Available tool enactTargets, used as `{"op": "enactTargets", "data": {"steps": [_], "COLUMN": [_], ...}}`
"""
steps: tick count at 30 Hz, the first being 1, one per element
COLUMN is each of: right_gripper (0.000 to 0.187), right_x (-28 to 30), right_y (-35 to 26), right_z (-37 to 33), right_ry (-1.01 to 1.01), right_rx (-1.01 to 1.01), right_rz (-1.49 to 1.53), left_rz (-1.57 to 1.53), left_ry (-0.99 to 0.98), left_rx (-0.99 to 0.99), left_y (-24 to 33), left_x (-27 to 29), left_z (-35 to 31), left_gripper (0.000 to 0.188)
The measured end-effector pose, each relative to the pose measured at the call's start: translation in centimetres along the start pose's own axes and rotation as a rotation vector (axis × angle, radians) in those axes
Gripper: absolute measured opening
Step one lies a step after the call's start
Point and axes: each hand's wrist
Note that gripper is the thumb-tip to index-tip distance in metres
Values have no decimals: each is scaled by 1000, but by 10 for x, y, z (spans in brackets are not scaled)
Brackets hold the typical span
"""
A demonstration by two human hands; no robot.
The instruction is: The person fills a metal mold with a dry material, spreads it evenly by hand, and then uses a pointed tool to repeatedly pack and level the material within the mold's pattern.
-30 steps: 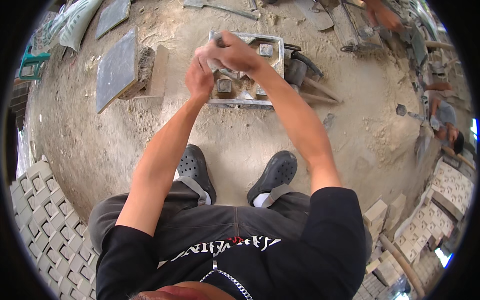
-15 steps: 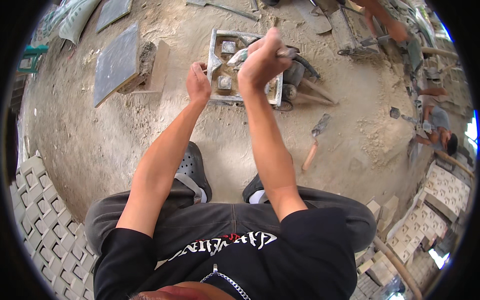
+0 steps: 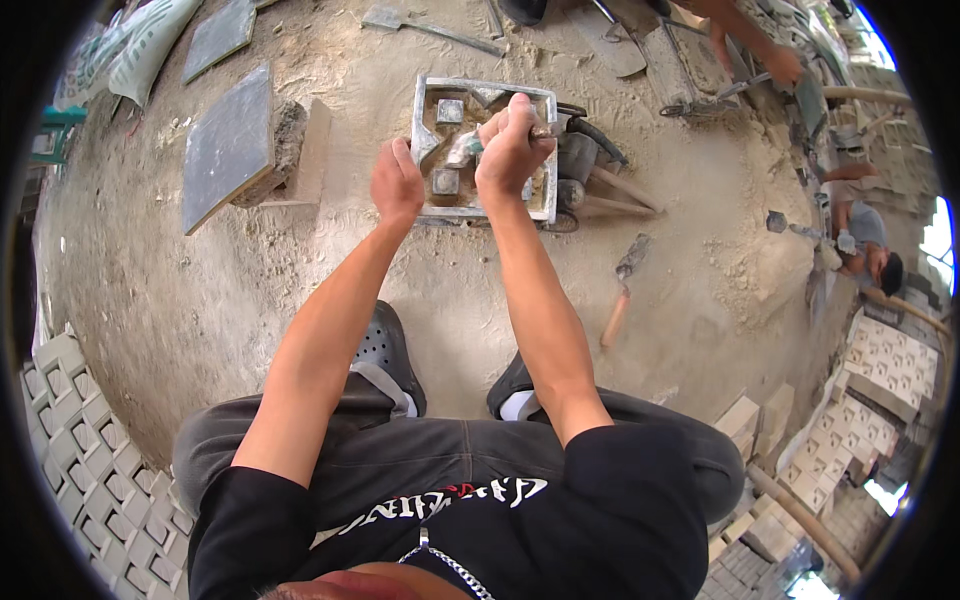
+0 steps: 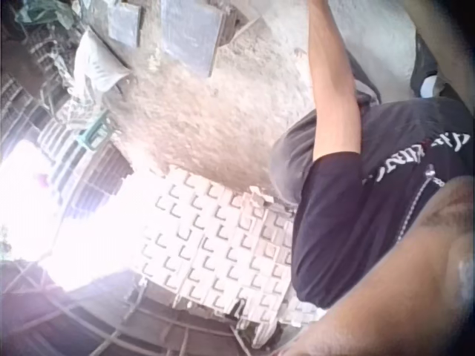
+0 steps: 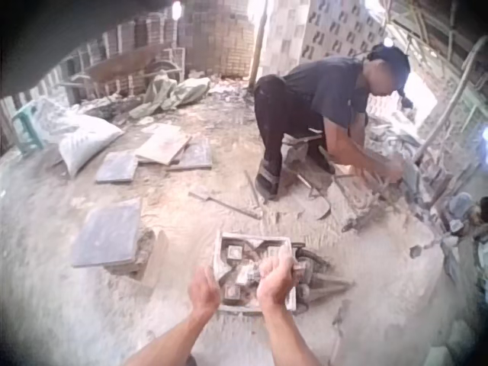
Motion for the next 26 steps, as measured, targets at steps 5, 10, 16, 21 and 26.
{"op": "enactTargets", "data": {"steps": [5, 10, 16, 21, 26], "right_gripper": [48, 47, 47, 47, 45], "right_x": [11, -32, -27, -46, -26], "right_y": [7, -35, -3, 0, 40], "right_z": [8, 33, 58, 55, 66], "right_ry": [-217, -642, -924, -957, -959], "right_rx": [-44, -111, -166, -276, -365], "right_rz": [68, 28, -139, -231, -242], "left_rz": [-67, 65, -30, 17, 24], "left_ry": [15, 53, -80, -49, -90], "left_rx": [-163, -321, -253, -263, -246], "left_y": [21, 14, 12, 7, 11], "left_x": [3, 13, 8, 10, 9], "left_z": [-5, 0, -4, -1, 0], "left_gripper": [42, 58, 53, 52, 52]}}
Point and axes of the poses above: each hand's wrist, its own z-axis towards the middle knuckle, its own x-axis out of the back of the hand, y = z × x, and after that the axes turned 8 degrees about z, right-handed
